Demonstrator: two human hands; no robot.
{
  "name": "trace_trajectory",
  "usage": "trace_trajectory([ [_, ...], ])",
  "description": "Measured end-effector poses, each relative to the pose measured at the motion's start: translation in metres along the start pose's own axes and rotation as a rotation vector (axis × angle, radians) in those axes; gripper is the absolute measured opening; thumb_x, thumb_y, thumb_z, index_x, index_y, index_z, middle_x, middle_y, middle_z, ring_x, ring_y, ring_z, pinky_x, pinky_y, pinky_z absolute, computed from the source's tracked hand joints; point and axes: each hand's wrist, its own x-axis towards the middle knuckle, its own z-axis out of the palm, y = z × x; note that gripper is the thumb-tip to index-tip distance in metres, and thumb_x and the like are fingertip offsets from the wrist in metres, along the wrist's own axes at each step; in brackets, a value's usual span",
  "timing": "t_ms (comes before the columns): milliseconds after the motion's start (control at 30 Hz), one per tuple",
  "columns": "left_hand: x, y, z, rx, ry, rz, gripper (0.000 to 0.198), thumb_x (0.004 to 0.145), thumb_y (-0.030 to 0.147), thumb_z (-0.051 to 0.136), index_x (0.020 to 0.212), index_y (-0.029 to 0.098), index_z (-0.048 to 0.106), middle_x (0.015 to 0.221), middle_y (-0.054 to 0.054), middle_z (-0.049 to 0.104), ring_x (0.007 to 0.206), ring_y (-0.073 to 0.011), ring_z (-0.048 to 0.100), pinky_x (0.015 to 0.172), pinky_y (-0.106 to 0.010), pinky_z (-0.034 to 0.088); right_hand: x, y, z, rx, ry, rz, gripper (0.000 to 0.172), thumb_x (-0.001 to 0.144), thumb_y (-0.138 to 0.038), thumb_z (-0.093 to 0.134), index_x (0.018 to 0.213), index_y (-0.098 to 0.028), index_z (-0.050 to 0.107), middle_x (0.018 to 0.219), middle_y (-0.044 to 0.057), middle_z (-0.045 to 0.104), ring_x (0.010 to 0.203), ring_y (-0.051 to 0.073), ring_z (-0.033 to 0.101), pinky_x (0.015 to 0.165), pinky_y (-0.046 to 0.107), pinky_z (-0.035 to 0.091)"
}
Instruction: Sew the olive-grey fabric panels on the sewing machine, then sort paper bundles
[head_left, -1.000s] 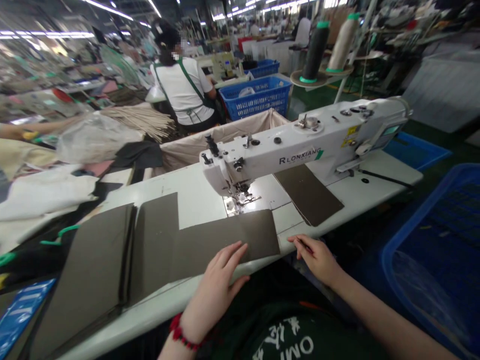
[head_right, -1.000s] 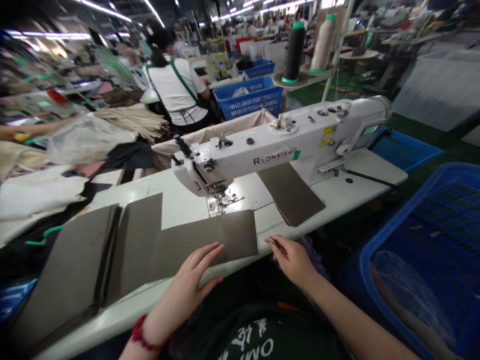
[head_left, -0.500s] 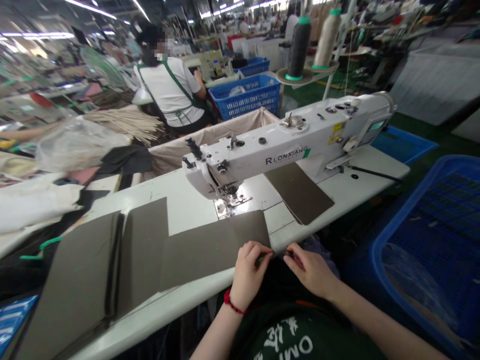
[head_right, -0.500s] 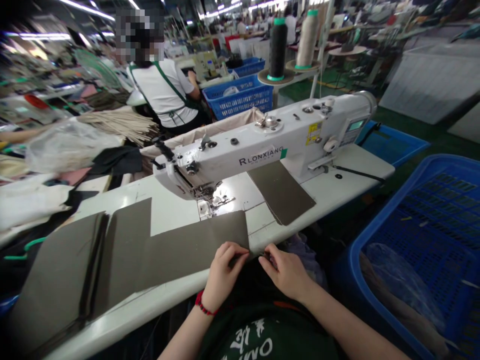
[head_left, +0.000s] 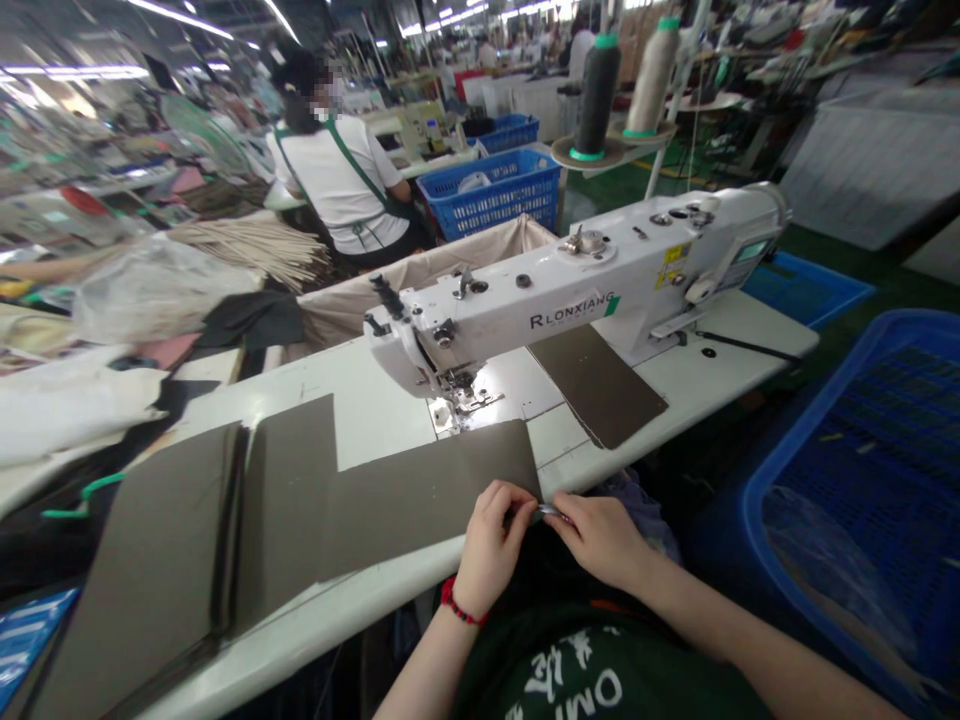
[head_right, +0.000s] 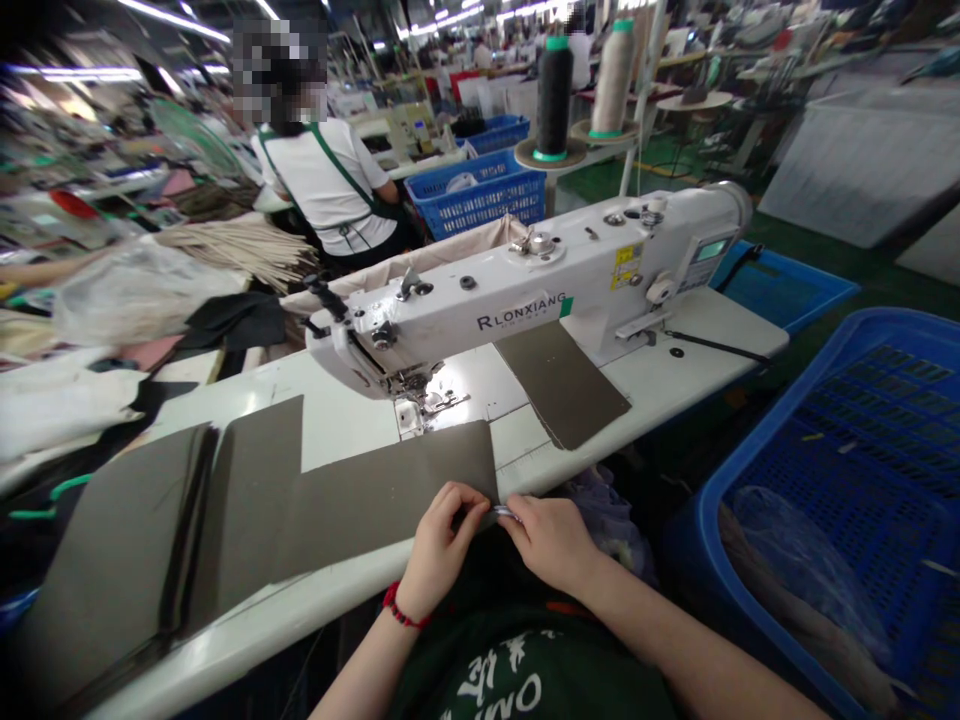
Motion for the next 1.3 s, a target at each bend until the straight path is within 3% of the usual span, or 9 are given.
trace_trajectory([
  [167,-0.009,0.005,-0.007,-0.047,-0.021,0.075,0.014,0.096,0.025,0.047,0.089,0.022,0.058,0.094,-0.005,0.06,0.092,-0.0187,0.056,0.084,-0.033,0.047,-0.001,0.006,0.0,0.039,0.0,0.016,0.026,0.099,-0.036,0.04,0.081,-0.024,0.055,0.072,-0.002,0.066,0.065,0.017,0.063,0.057,0.029,0.033],
  [400,-0.047,0.008,-0.025,0.243,-0.429,0.401,0.016,0.092,0.027,0.054,0.102,0.028,0.067,0.099,-0.003,0.064,0.092,-0.0192,0.057,0.083,-0.035,0.045,0.0,0.012,0.0,0.115,0.06,-0.008,0.026,0.091,-0.047,0.052,0.102,-0.024,0.057,0.091,0.003,0.066,0.077,0.018,0.065,0.067,0.029,0.048],
  [500,-0.056,0.0,-0.035,0.335,-0.285,0.315,0.021,0.091,0.039,0.056,0.084,0.023,0.068,0.093,-0.005,0.064,0.09,-0.0199,0.058,0.082,-0.036,0.046,0.006,0.009,0.009,0.036,0.062,-0.105,0.039,0.089,-0.043,0.056,0.124,-0.027,0.054,0.122,0.007,0.061,0.091,0.021,0.066,0.072,0.032,0.053],
  [600,-0.057,-0.014,-0.052,0.435,-0.05,0.18,0.027,0.09,0.04,0.057,0.11,0.024,0.066,0.119,-0.009,0.062,0.114,-0.0243,0.054,0.098,-0.042,0.044,0.014,0.006,0.014,-0.006,0.039,-0.194,0.039,0.093,-0.032,0.05,0.132,-0.033,0.052,0.141,0.005,0.051,0.098,0.022,0.067,0.077,0.036,0.055],
  [700,-0.056,-0.034,-0.08,0.574,0.012,0.127,0.058,0.087,0.042,0.061,0.141,0.027,0.044,0.146,-0.009,0.046,0.138,-0.0284,0.036,0.115,-0.053,0.026,0.022,0.003,0.005,0.13,0.012,-0.27,0.032,0.094,-0.026,0.046,0.123,-0.033,0.059,0.137,0.001,0.057,0.107,0.022,0.065,0.089,0.037,0.053],
  [800,-0.062,-0.05,-0.121,0.626,-0.009,0.075,0.045,0.094,0.03,0.051,0.139,0.033,0.047,0.146,-0.003,0.049,0.14,-0.0248,0.036,0.119,-0.056,0.017,0.028,0.001,-0.017,0.326,0.044,-0.246,0.027,0.095,-0.03,0.047,0.117,-0.031,0.062,0.123,0.002,0.066,0.111,0.021,0.063,0.095,0.036,0.05],
  [1033,-0.094,-0.025,-0.208,0.025,0.16,-0.282,0.021,0.087,0.038,0.062,0.102,0.025,0.071,0.101,-0.002,0.074,0.1,-0.0222,0.066,0.092,-0.036,0.051,0.04,-0.007,-0.068,0.556,0.129,0.111,0.031,0.087,-0.048,0.058,0.103,-0.022,0.068,0.094,0.003,0.069,0.089,0.02,0.064,0.077,0.027,0.051],
  [1133,-0.102,-0.013,-0.216,-0.361,0.173,-0.543,0.025,0.081,0.042,0.069,0.092,0.02,0.067,0.078,-0.001,0.069,0.069,-0.0165,0.065,0.059,-0.024,0.051,0.046,-0.014,-0.073,0.698,0.048,0.216,0.036,0.084,-0.051,0.062,0.1,-0.019,0.066,0.082,0.001,0.066,0.075,0.017,0.061,0.063,0.023,0.048],
  [1300,-0.101,-0.015,-0.215,-0.716,0.203,-0.697,0.031,0.078,0.042,0.073,0.09,0.016,0.061,0.073,-0.001,0.064,0.058,-0.0113,0.059,0.051,-0.02,0.046,0.055,-0.026,-0.062,0.846,-0.05,0.259,0.037,0.083,-0.052,0.063,0.096,-0.018,0.066,0.074,-0.001,0.061,0.067,0.014,0.056,0.056,0.022,0.043],
])
